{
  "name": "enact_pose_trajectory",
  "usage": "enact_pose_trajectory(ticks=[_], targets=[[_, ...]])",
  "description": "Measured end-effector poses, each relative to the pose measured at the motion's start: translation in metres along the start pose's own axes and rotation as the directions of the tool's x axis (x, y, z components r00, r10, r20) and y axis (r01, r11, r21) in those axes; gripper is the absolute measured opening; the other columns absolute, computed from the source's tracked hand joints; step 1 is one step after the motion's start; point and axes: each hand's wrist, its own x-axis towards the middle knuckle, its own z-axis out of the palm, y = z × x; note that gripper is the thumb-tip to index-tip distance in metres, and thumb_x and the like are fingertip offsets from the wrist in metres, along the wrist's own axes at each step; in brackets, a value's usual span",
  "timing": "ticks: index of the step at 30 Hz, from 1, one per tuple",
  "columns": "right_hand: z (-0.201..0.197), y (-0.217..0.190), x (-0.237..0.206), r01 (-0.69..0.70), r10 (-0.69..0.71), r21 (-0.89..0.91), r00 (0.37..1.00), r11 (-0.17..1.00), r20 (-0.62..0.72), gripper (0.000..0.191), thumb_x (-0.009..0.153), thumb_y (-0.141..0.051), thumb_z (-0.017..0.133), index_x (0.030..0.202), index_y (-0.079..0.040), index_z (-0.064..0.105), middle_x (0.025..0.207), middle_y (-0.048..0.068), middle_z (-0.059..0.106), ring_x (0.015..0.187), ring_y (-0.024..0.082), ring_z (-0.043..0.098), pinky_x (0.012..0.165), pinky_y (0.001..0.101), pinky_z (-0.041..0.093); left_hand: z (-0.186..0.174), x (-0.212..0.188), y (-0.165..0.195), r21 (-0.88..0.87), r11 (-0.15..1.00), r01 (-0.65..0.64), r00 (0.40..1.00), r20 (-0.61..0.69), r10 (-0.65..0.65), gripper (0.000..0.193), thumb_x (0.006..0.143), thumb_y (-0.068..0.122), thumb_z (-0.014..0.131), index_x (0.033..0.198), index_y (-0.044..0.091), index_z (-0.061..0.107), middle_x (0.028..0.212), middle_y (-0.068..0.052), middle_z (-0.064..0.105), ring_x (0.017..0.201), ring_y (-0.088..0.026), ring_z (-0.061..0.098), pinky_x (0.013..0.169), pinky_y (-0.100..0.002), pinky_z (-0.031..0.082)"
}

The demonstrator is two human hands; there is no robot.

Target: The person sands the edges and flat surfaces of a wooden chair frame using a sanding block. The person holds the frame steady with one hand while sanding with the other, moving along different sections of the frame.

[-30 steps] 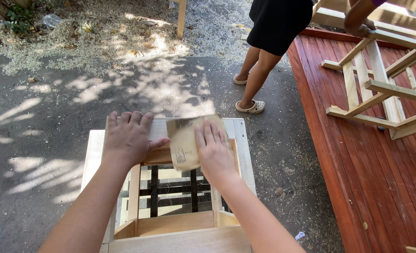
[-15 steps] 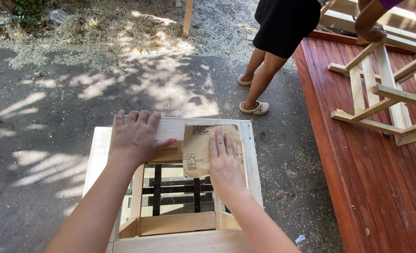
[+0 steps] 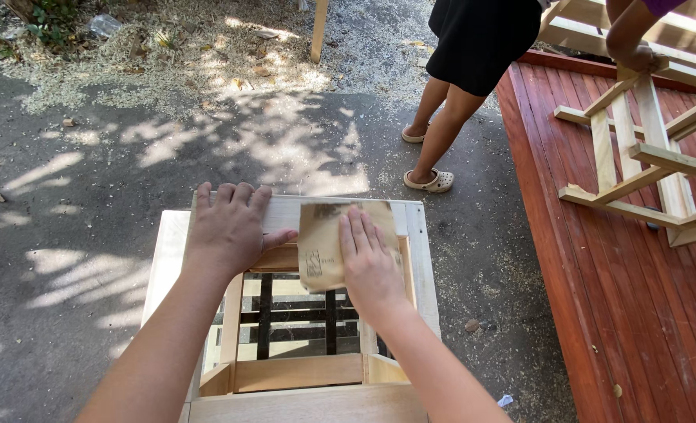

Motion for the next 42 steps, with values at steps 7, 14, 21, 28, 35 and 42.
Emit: enact_pose_trajectory(ticks=[7,14,21,28,35,42], targets=[[0.004,0.005,0.0,-0.017,0.015,0.048,0.999,0.999,0.05,0.076,0.08,0.003,0.053,0.152,0.012,0.028,0.159,0.03,0.029,0.149,0.039,0.03,0.121,0.0444,0.025,0.002,0.0,0.002,0.004,1.0,-0.009,1.0,-0.024,0.009,0.099,0.081,0.09,0.036,0.151,0.02,0.04,0.138,-0.011,0.054,0.132,-0.028,0.047,0.118,-0.056,0.023],[0.005,0.005,0.007,-0.038,0.037,0.017,0.998,0.999,0.049,0.071,0.084,0.002,0.052,0.151,0.012,0.028,0.16,0.031,0.028,0.151,0.039,0.03,0.123,0.0443,0.025,0.006,-0.001,0.0,-0.022,1.0,-0.007,1.0,-0.029,0.006,0.099,0.082,0.089,0.036,0.151,0.019,0.041,0.137,-0.012,0.054,0.133,-0.028,0.046,0.118,-0.057,0.023],[0.008,0.002,-0.004,-0.023,0.025,-0.048,0.999,0.999,0.042,0.073,0.083,0.0,0.052,0.15,0.013,0.029,0.159,0.033,0.027,0.149,0.042,0.028,0.119,0.0478,0.025,0.004,0.0,-0.001,-0.015,1.0,-0.009,1.0,-0.016,0.008,0.098,0.082,0.089,0.035,0.15,0.019,0.043,0.138,-0.012,0.054,0.133,-0.029,0.047,0.118,-0.057,0.023],[0.017,0.011,0.013,-0.1,0.099,0.007,0.994,0.995,0.054,0.072,0.088,0.002,0.054,0.152,0.013,0.023,0.161,0.033,0.024,0.152,0.041,0.024,0.123,0.0478,0.022,0.003,-0.001,0.002,-0.007,1.0,-0.016,0.999,-0.033,0.015,0.102,0.08,0.091,0.033,0.15,0.017,0.041,0.136,-0.013,0.054,0.132,-0.029,0.047,0.116,-0.058,0.024],[0.006,0.007,-0.006,-0.088,0.094,-0.054,0.989,0.995,0.117,0.078,0.079,-0.002,0.053,0.15,0.013,0.025,0.159,0.033,0.024,0.148,0.043,0.025,0.119,0.0473,0.023,0.003,-0.002,0.0,-0.009,1.0,-0.003,1.0,0.014,0.003,0.099,0.082,0.089,0.034,0.151,0.019,0.041,0.136,-0.013,0.055,0.131,-0.029,0.048,0.118,-0.058,0.024],[0.009,0.012,0.01,-0.184,0.192,-0.081,0.976,0.98,0.105,0.071,0.089,-0.001,0.053,0.153,0.011,0.024,0.162,0.03,0.024,0.153,0.041,0.025,0.124,0.045,0.023,0.003,-0.001,0.0,-0.021,1.0,-0.019,0.999,-0.051,0.018,0.099,0.081,0.09,0.035,0.149,0.018,0.044,0.135,-0.013,0.055,0.131,-0.029,0.048,0.118,-0.058,0.024]])
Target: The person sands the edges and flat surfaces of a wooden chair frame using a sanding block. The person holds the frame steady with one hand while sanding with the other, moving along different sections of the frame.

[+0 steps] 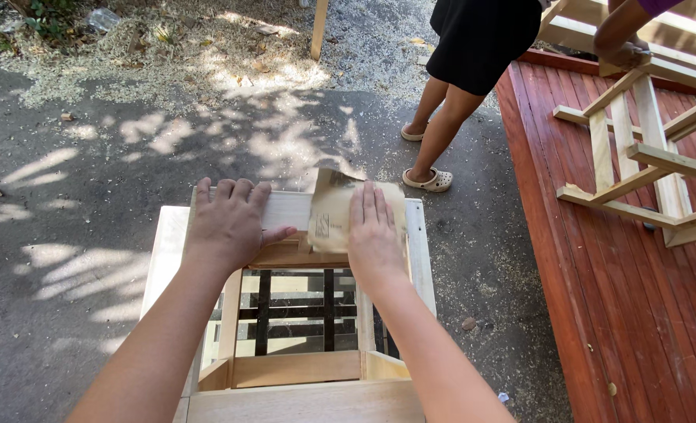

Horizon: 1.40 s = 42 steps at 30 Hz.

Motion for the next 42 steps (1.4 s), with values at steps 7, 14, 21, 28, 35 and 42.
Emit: enact_pose_trajectory(ticks=[7,14,21,28,35,42], targets=[[0.007,-0.002,-0.008,0.026,-0.026,0.002,1.0,1.0,0.007,0.078,0.082,-0.002,0.053,0.151,0.013,0.021,0.16,0.032,0.022,0.15,0.043,0.022,0.12,0.0475,0.023,0.001,0.0,-0.004,-0.039,0.999,0.002,1.0,0.03,-0.001,0.097,0.084,0.088,0.035,0.15,0.017,0.042,0.134,-0.013,0.055,0.13,-0.03,0.048,0.117,-0.059,0.023],[-0.007,-0.008,-0.014,0.046,-0.046,-0.031,0.999,0.998,0.002,0.075,0.084,0.0,0.052,0.151,0.014,0.022,0.16,0.034,0.022,0.15,0.043,0.024,0.121,0.0448,0.022,-0.003,0.003,-0.002,0.01,1.0,-0.001,0.998,0.062,0.001,0.098,0.083,0.089,0.034,0.149,0.017,0.043,0.136,-0.014,0.055,0.13,-0.029,0.049,0.118,-0.059,0.024],[-0.005,-0.007,-0.002,0.082,-0.082,0.064,0.997,0.995,-0.007,0.071,0.086,0.004,0.054,0.149,0.017,0.026,0.157,0.035,0.027,0.15,0.043,0.028,0.124,0.0454,0.024,-0.003,0.0,0.001,-0.021,1.0,0.007,1.0,0.021,-0.006,0.101,0.081,0.09,0.033,0.149,0.017,0.043,0.136,-0.012,0.055,0.132,-0.029,0.048,0.118,-0.058,0.024],[-0.01,-0.012,-0.037,0.144,-0.138,0.079,0.987,0.986,-0.084,0.073,0.081,0.005,0.053,0.149,0.014,0.029,0.158,0.033,0.029,0.149,0.042,0.031,0.121,0.0453,0.025,-0.002,0.002,0.001,-0.001,1.0,0.013,0.999,0.037,-0.013,0.1,0.082,0.091,0.033,0.149,0.018,0.044,0.139,-0.012,0.054,0.133,-0.028,0.047,0.119,-0.058,0.024],[-0.003,-0.012,-0.004,0.088,-0.086,0.11,0.996,0.99,-0.029,0.07,0.084,0.004,0.053,0.15,0.012,0.029,0.158,0.031,0.03,0.15,0.041,0.03,0.123,0.0461,0.025,-0.001,-0.001,0.004,-0.018,1.0,0.012,0.999,0.034,-0.012,0.102,0.078,0.092,0.035,0.148,0.018,0.044,0.137,-0.011,0.055,0.133,-0.028,0.047,0.118,-0.057,0.024],[-0.007,-0.009,-0.03,0.131,-0.126,0.076,0.99,0.988,-0.069,0.071,0.084,0.003,0.05,0.151,0.012,0.029,0.159,0.032,0.029,0.148,0.04,0.029,0.119,0.0463,0.024,-0.001,0.0,0.004,-0.001,1.0,0.021,0.999,0.043,-0.02,0.097,0.082,0.09,0.034,0.148,0.019,0.045,0.136,-0.012,0.056,0.132,-0.028,0.048,0.118,-0.057,0.024]])
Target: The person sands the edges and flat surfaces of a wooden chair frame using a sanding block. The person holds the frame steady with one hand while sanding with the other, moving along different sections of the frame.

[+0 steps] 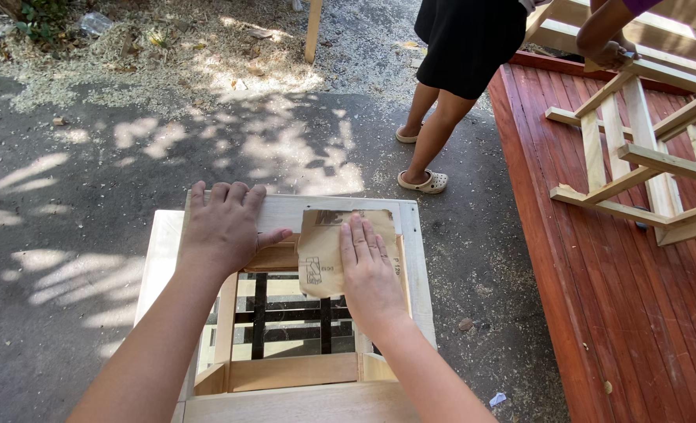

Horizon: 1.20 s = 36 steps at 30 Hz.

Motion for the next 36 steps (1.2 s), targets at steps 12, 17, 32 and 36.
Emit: enact_pose_trajectory(ticks=[12,17,32,36], targets=[[-0.006,0.003,0.007,-0.039,0.038,0.022,0.999,0.999,0.016,0.073,0.084,0.002,0.05,0.152,0.01,0.026,0.16,0.031,0.026,0.15,0.041,0.025,0.119,0.0488,0.023,0.001,0.002,-0.002,0.007,1.0,-0.011,1.0,0.004,0.011,0.098,0.083,0.089,0.034,0.149,0.018,0.043,0.137,-0.012,0.055,0.133,-0.029,0.048,0.118,-0.058,0.024],[-0.002,0.009,0.035,-0.093,0.092,0.007,0.994,0.996,0.066,0.07,0.088,0.001,0.05,0.153,0.01,0.025,0.161,0.03,0.023,0.152,0.041,0.024,0.124,0.0475,0.022,-0.001,0.001,-0.004,0.004,1.0,-0.017,1.0,-0.024,0.017,0.098,0.081,0.089,0.036,0.148,0.019,0.043,0.14,-0.012,0.053,0.132,-0.029,0.047,0.117,-0.058,0.024],[0.027,-0.019,0.051,-0.09,0.095,-0.054,0.989,0.994,0.11,0.081,0.089,-0.004,0.052,0.159,0.002,0.013,0.163,0.034,0.011,0.152,0.051,0.009,0.121,0.0574,0.006,0.01,0.004,-0.004,-0.038,0.999,-0.015,1.0,0.012,0.015,0.081,0.097,0.075,0.022,0.15,0.017,0.041,0.14,-0.011,0.053,0.135,-0.027,0.044,0.119,-0.057,0.022],[0.005,0.003,0.041,-0.062,0.112,-0.17,0.946,0.983,0.305,0.091,0.086,0.0,0.051,0.164,-0.014,0.005,0.161,0.035,0.003,0.148,0.052,0.002,0.12,0.0565,0.001,0.026,0.007,-0.012,-0.179,0.984,-0.01,0.991,-0.135,-0.015,0.076,0.101,0.067,0.017,0.149,0.015,0.043,0.14,-0.011,0.053,0.137,-0.027,0.044,0.121,-0.053,0.02]])
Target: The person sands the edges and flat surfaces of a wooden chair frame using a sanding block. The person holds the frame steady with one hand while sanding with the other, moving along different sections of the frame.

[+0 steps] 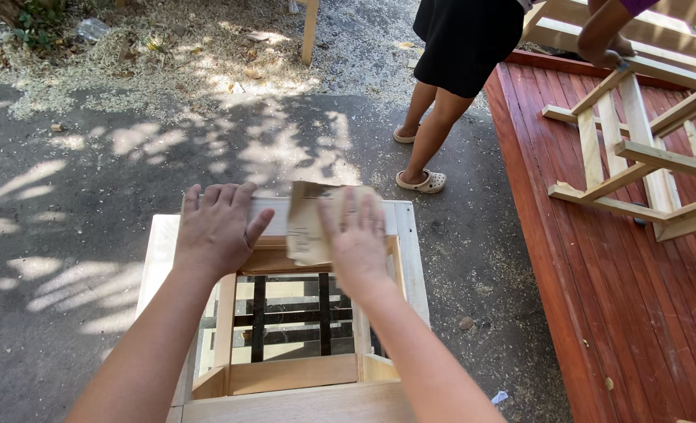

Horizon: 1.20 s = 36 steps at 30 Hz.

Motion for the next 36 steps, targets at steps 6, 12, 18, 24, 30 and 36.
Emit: enact_pose_trajectory(ticks=[6,12,18,24,30,36], targets=[[0.002,-0.019,0.007,-0.134,0.116,-0.04,0.949,0.99,-0.293,0.078,0.089,-0.003,0.053,0.158,0.005,0.016,0.163,0.032,0.015,0.153,0.047,0.013,0.124,0.0522,0.008,0.014,0.003,-0.005,-0.15,0.988,0.02,0.995,-0.095,-0.035,0.071,0.103,0.062,0.017,0.147,0.015,0.046,0.141,-0.012,0.054,0.138,-0.028,0.043,0.122,-0.051,0.02],[0.003,-0.028,0.002,0.011,0.006,0.1,0.986,0.995,-0.167,0.079,0.09,-0.006,0.056,0.154,0.016,0.016,0.158,0.038,0.017,0.151,0.048,0.013,0.124,0.0508,0.006,0.012,0.002,-0.008,-0.215,0.976,0.023,0.989,-0.139,-0.054,0.073,0.105,0.063,0.018,0.146,0.012,0.049,0.14,-0.015,0.057,0.136,-0.032,0.044,0.121,-0.048,0.022],[-0.009,0.0,0.009,-0.21,0.235,-0.126,0.945,0.969,0.228,0.086,0.086,-0.008,0.058,0.155,0.015,0.011,0.162,0.035,0.011,0.153,0.043,0.008,0.124,0.0486,0.002,0.007,0.007,-0.006,-0.198,0.98,0.02,0.996,-0.085,-0.037,0.074,0.102,0.064,0.017,0.144,0.012,0.049,0.137,-0.013,0.058,0.135,-0.03,0.047,0.121,-0.05,0.022],[0.0,-0.058,0.012,-0.025,0.058,0.162,0.977,0.986,-0.203,0.071,0.091,-0.005,0.051,0.152,0.014,0.02,0.16,0.037,0.02,0.151,0.046,0.016,0.125,0.0503,0.009,0.007,0.003,-0.006,-0.316,0.948,0.041,0.992,-0.099,-0.076,0.081,0.101,0.069,0.014,0.145,0.01,0.045,0.127,-0.013,0.061,0.13,-0.032,0.049,0.12,-0.047,0.026],[-0.026,0.013,0.01,-0.284,0.283,0.0,0.956,0.959,0.08,0.077,0.086,-0.003,0.05,0.152,0.015,0.015,0.16,0.037,0.014,0.15,0.046,0.011,0.122,0.0477,0.009,0.007,0.007,-0.013,-0.342,0.939,0.021,0.99,-0.127,-0.068,0.08,0.1,0.07,0.015,0.145,0.01,0.043,0.121,-0.011,0.063,0.127,-0.032,0.05,0.119,-0.048,0.025],[-0.017,-0.07,0.019,0.005,0.031,0.228,0.987,0.974,-0.157,0.068,0.09,-0.004,0.048,0.151,0.016,0.026,0.158,0.04,0.02,0.149,0.048,0.018,0.12,0.0505,0.011,0.008,0.002,-0.012,-0.329,0.944,0.016,0.978,-0.191,-0.083,0.073,0.105,0.065,0.021,0.146,0.01,0.045,0.129,-0.014,0.062,0.129,-0.033,0.049,0.118,-0.048,0.026]])
